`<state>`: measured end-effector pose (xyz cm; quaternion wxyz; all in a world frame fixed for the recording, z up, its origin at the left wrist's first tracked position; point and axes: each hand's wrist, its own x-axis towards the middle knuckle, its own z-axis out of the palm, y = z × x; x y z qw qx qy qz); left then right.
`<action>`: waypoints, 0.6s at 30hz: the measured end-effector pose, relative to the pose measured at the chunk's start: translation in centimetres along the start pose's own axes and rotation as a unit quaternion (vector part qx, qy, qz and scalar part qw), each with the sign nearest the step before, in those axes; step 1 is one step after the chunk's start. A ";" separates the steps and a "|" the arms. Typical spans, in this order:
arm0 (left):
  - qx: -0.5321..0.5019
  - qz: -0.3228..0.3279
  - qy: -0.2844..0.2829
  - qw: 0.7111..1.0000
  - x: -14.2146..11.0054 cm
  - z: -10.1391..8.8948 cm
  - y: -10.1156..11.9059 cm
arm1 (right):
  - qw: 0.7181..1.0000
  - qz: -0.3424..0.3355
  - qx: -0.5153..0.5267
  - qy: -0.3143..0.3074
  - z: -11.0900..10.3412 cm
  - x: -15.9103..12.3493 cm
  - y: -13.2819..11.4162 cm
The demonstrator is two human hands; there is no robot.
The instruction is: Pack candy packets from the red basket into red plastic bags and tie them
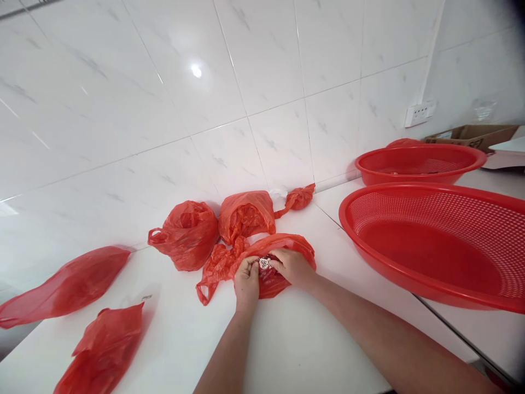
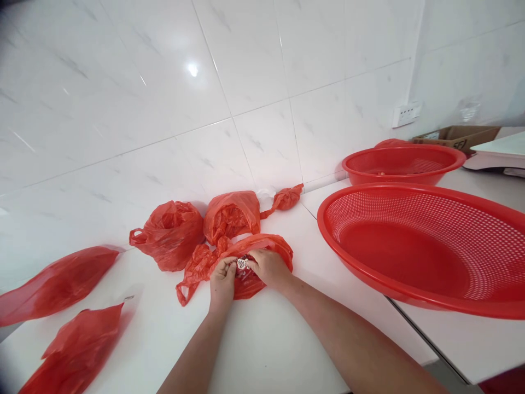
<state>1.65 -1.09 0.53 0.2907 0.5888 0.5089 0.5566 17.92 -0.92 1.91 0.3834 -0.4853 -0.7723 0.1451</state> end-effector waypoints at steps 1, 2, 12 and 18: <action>0.005 0.001 -0.004 1.000 0.0 0.0 0.1 | 1.000 0.001 -0.009 -0.003 0.0 0.0 0.0; 0.009 0.001 -0.008 1.000 -0.1 0.0 0.2 | 1.000 0.003 -0.019 -0.005 0.0 0.0 -0.1; 0.064 0.019 -0.047 0.997 -0.5 0.2 0.5 | 0.999 0.020 -0.025 -0.003 -0.3 0.0 0.2; 0.088 0.047 -0.064 0.993 -0.7 0.3 0.5 | 0.999 0.017 -0.044 0.014 -0.1 -0.1 0.3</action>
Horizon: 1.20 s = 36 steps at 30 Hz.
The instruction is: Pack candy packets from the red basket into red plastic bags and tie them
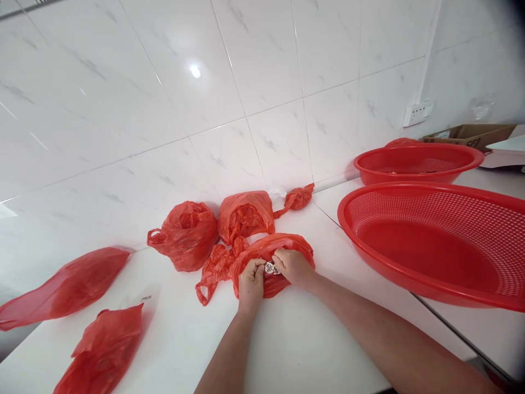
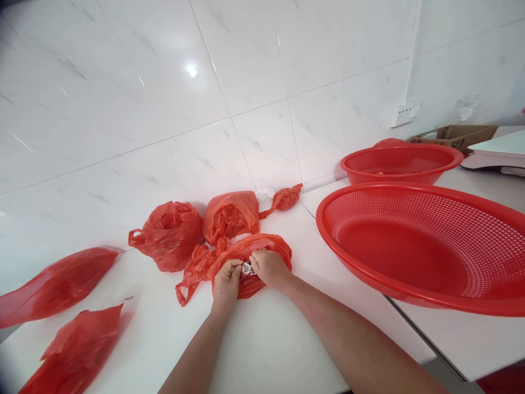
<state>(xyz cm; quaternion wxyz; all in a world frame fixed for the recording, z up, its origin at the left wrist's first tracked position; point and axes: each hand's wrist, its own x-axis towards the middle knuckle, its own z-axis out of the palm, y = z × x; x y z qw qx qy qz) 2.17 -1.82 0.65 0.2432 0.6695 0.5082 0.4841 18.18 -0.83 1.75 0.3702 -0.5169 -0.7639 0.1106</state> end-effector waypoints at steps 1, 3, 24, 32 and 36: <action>0.003 0.003 0.001 1.000 0.0 0.0 0.0 | 1.000 0.002 0.001 0.001 0.0 0.0 0.0; 0.009 0.009 0.005 1.000 0.0 0.0 0.0 | 1.000 0.007 0.006 0.003 0.0 0.1 -0.1; -0.075 -0.037 -0.035 0.996 -0.4 0.3 0.5 | 0.990 0.026 0.126 0.065 0.2 0.3 1.1; -0.135 -0.035 -0.024 0.990 -0.4 0.7 0.0 | 0.987 0.030 0.146 0.063 0.6 0.5 1.1; -0.145 -0.029 -0.018 0.989 -0.4 0.7 0.2 | 0.986 0.031 0.152 0.063 0.5 0.4 1.0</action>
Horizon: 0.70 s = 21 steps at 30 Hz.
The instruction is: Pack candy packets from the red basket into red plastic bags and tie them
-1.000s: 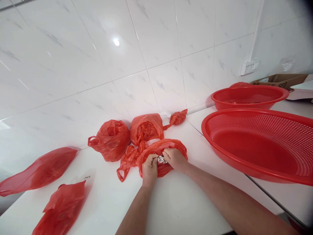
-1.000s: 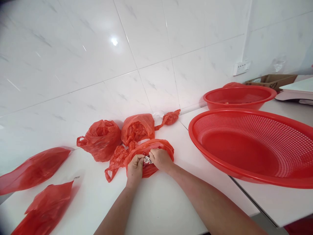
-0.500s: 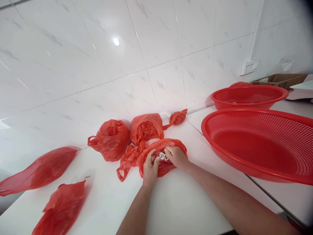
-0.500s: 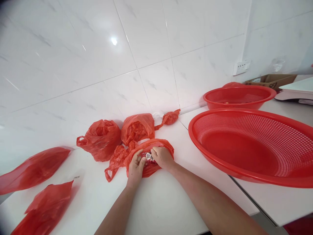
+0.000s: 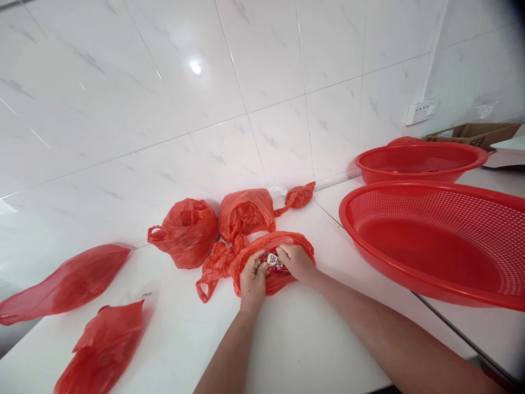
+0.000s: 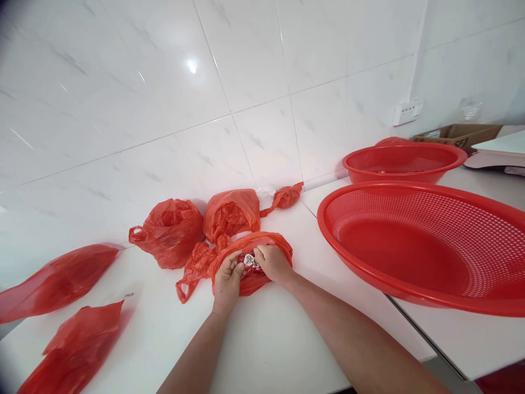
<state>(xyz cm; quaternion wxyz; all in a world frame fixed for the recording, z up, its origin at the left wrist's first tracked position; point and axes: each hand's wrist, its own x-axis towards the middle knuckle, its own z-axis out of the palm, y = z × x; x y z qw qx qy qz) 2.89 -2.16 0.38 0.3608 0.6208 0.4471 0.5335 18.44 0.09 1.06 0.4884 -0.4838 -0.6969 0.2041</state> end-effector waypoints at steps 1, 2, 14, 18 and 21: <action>-0.002 0.001 0.004 1.000 0.0 0.0 0.1 | 1.000 0.001 0.001 0.000 0.0 0.0 0.0; -0.005 0.002 0.007 1.000 0.0 0.1 0.2 | 1.000 0.002 0.002 0.000 0.0 0.0 0.0; 0.020 0.022 0.021 0.999 0.0 0.2 0.7 | 1.000 0.003 0.002 -0.015 0.1 -0.1 0.1; 0.042 0.032 0.029 0.998 -0.2 0.2 0.7 | 1.000 0.001 -0.007 -0.011 -0.1 -0.1 0.0; 0.040 0.020 0.013 0.999 -0.3 0.1 0.9 | 1.000 -0.004 -0.014 -0.009 -0.3 -0.2 -0.1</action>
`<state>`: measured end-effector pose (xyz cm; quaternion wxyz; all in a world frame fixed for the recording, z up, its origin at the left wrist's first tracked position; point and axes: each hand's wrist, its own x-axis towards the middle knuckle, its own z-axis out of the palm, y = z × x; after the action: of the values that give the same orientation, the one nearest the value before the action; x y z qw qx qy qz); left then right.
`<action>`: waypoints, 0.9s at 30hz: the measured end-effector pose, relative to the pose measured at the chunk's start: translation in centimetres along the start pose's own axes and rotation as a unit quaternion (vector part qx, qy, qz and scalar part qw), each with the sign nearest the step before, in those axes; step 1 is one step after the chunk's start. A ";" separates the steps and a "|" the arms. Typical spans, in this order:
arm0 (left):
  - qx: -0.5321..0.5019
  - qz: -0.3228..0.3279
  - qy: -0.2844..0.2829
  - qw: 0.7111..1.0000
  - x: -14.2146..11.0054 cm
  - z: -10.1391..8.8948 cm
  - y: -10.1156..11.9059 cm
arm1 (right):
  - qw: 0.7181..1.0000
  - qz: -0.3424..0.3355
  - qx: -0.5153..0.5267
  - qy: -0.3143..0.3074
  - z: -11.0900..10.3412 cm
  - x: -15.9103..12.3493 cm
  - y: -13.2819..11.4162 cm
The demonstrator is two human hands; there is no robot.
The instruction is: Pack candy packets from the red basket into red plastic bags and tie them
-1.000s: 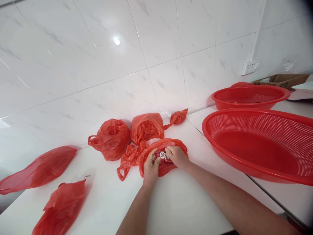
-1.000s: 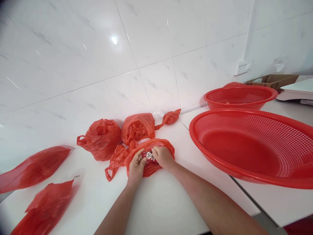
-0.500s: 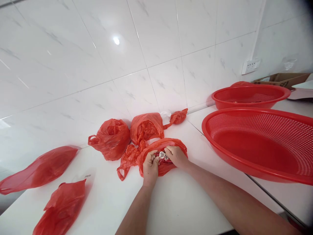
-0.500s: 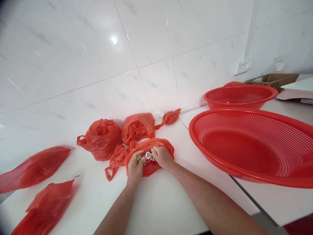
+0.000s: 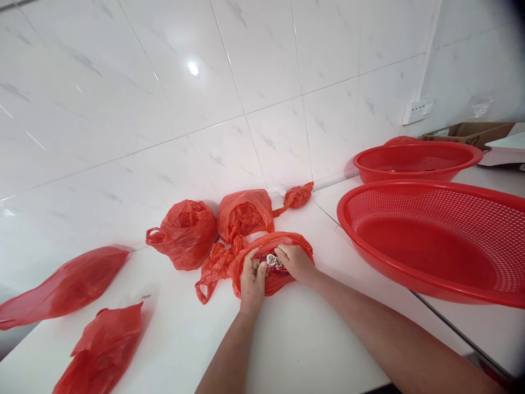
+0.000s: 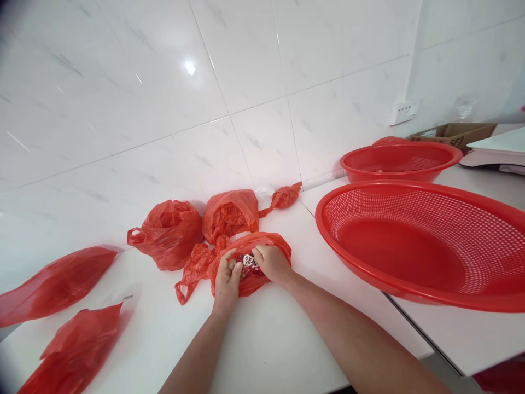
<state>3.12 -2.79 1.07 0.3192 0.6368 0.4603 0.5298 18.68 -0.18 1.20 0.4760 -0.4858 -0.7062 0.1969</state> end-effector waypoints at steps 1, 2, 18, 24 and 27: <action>0.002 -0.006 -0.006 1.000 0.0 -0.1 0.0 | 1.000 -0.002 -0.002 -0.001 0.0 0.0 -0.1; 0.004 -0.012 -0.013 1.000 0.0 -0.1 0.1 | 1.000 -0.006 -0.004 -0.002 0.0 0.0 -0.1; 0.059 0.005 -0.011 0.998 0.5 -0.5 0.0 | 0.999 -0.027 0.021 -0.029 0.1 -0.4 -0.6; 0.058 0.010 -0.019 0.998 0.3 -0.5 0.2 | 0.999 -0.032 0.013 -0.029 0.3 -0.3 -0.4; 0.040 0.010 -0.015 0.999 0.3 -0.4 0.5 | 0.999 -0.034 0.002 -0.021 0.2 -0.4 -0.6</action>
<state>2.80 -2.73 1.69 0.2945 0.6616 0.4701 0.5044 18.27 -0.73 1.38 0.4689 -0.4563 -0.7314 0.1924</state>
